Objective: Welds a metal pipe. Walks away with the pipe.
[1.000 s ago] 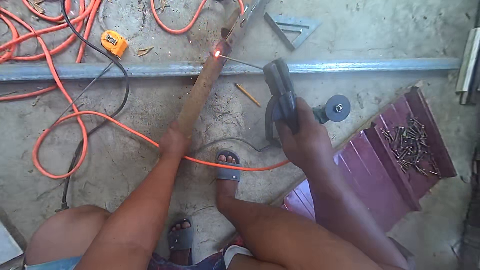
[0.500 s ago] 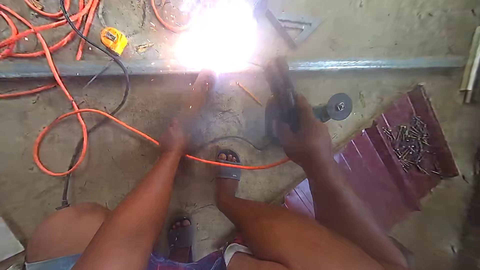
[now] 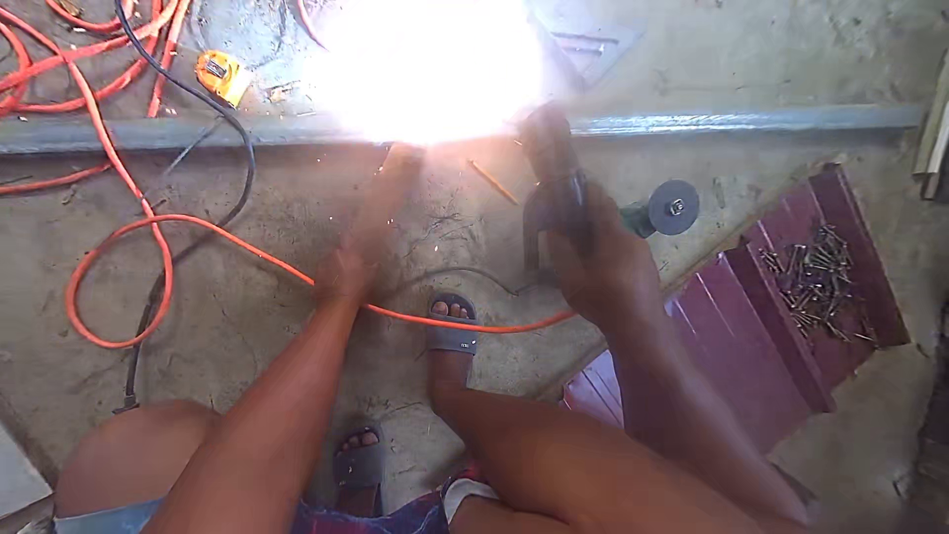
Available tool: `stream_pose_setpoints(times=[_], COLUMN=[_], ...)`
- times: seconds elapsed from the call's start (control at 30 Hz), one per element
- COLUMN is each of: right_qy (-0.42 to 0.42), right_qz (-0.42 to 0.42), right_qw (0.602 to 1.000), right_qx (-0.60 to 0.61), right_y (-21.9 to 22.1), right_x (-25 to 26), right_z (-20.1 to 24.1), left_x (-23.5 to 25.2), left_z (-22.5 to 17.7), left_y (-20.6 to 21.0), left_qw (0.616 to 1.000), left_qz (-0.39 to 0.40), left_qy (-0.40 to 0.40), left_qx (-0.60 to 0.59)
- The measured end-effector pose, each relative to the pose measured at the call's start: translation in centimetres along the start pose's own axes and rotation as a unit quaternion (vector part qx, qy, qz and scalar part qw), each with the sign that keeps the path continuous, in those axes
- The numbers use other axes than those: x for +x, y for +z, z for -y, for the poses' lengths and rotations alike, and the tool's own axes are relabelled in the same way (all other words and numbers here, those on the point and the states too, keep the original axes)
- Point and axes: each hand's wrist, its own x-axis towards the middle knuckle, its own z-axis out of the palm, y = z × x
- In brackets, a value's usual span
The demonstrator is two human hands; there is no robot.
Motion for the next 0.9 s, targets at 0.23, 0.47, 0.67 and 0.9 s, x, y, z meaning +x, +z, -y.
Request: stream_pose_setpoints(times=[0.23, 0.47, 0.67, 0.9], right_qy=[0.003, 0.003, 0.001, -0.004], right_qz=[0.010, 0.007, 0.011, 0.000], right_qw=[1.000, 1.000, 1.000, 1.000], right_qx=[-0.010, -0.015, -0.014, -0.017], right_y=[-0.09, -0.22, -0.23, 0.15], right_x=[0.33, 0.50, 0.50, 0.62], right_z=[0.43, 0.73, 0.77, 0.38], left_x=[-0.45, -0.38, -0.33, -0.14], left_z=[0.09, 0.14, -0.23, -0.01], left_y=[-0.20, -0.12, -0.32, -0.07], left_qw=[1.000, 1.000, 1.000, 1.000], left_qz=[0.001, -0.012, -0.003, 0.001], left_qy=[0.006, 0.016, -0.003, -0.002], left_qx=[-0.005, -0.006, -0.020, 0.007])
